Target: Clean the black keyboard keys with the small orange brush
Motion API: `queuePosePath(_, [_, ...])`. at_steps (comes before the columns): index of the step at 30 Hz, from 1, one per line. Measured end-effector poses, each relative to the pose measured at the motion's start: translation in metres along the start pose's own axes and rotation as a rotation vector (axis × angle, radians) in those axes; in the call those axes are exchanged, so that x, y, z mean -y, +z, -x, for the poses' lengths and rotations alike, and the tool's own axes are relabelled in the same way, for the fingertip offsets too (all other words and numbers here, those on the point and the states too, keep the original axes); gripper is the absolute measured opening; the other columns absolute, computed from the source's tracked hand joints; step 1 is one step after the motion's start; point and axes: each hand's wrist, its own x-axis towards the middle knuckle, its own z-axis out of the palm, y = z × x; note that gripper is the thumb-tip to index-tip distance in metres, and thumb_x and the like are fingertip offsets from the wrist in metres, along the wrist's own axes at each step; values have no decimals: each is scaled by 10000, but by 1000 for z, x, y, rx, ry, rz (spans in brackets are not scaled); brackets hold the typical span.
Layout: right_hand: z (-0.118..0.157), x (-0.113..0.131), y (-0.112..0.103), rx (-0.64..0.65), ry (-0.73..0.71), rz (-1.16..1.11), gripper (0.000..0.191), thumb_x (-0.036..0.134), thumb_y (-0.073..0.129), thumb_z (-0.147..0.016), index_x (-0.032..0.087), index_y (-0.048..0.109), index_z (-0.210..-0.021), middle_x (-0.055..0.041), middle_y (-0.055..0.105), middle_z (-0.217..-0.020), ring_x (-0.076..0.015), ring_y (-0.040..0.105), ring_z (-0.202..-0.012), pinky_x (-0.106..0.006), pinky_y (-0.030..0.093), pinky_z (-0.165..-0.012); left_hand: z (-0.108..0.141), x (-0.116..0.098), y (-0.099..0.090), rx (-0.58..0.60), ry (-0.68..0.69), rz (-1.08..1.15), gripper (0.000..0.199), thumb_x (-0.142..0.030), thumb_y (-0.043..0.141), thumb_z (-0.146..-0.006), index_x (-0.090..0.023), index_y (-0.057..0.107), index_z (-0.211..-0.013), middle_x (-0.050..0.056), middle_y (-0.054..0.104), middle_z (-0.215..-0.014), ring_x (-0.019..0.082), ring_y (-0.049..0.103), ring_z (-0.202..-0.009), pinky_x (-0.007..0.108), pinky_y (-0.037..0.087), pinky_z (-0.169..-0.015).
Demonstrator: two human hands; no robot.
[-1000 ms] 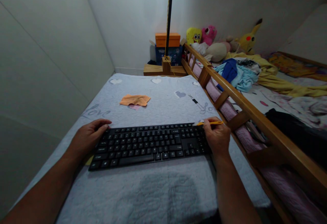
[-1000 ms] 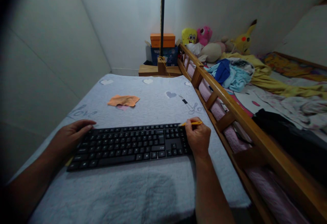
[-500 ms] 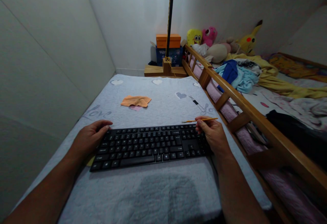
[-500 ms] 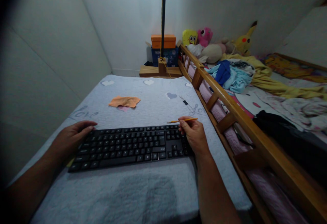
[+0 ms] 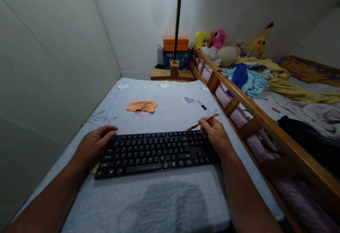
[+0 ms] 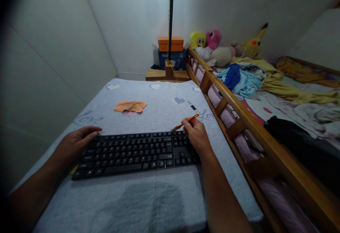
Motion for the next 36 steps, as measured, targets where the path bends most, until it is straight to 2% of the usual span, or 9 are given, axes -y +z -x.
queuePosePath(8, [-6, -11, 0, 7, -59, 188, 377, 565, 653, -801, 190, 654, -841, 49, 550, -572, -136, 496, -521, -280, 373, -539, -2, 1, 0, 20, -27, 4, 540, -571, 513, -813, -187, 737, -1121, 90, 766, -1102, 280, 698, -965, 345, 504, -844])
queuePosePath(14, [-10, -12, -8, -91, -142, 343, 358, 548, 612, -825, 194, 666, -805, 15, 586, -603, -178, 549, -593, -308, 419, -615, 0, -3, 0, 13, -25, -9, 550, -583, 510, -793, -193, 743, -1104, 80, 772, -1060, 278, 702, -949, 345, 504, -843])
queuePosePath(18, [-8, -11, -7, -114, -140, 285, 380, 568, 614, -831, 192, 664, -855, 32, 551, -589, -164, 511, -554, -292, 386, -560, 1, -5, 0, 12, -44, -2, 544, -581, 509, -799, -196, 740, -1107, 75, 773, -1035, 277, 705, -932, 345, 505, -824])
queuePosePath(22, [-5, -15, 0, -37, -114, 227, 385, 574, 606, -846, 196, 656, -893, 51, 523, -583, -146, 473, -517, -278, 360, -521, 1, -5, -1, -1, -24, -16, 529, -573, 510, -790, -199, 749, -1079, 73, 772, -1051, 277, 703, -939, 345, 508, -842])
queuePosePath(25, [-6, -18, 2, -29, -139, 288, 367, 560, 589, -859, 200, 656, -881, 32, 561, -604, -164, 511, -551, -287, 392, -556, 0, -5, -1, -2, -12, -18, 527, -570, 508, -790, -197, 750, -1073, 74, 773, -1032, 277, 702, -939, 348, 510, -857])
queuePosePath(31, [-6, -14, -7, -133, -214, 422, 323, 505, 572, -852, 198, 671, -857, -46, 702, -747, -233, 648, -737, -338, 474, -730, 1, -3, -1, -1, -23, -10, 514, -555, 514, -816, -196, 749, -1098, 76, 775, -1041, 275, 704, -941, 346, 513, -845])
queuePosePath(36, [0, -11, -5, -153, -238, 344, 327, 523, 594, -863, 204, 665, -868, -19, 659, -698, -216, 620, -687, -327, 478, -699, 0, 0, 1, 12, -39, 22, 505, -549, 550, -819, -194, 745, -1121, 76, 785, -1030, 277, 714, -921, 332, 523, -784])
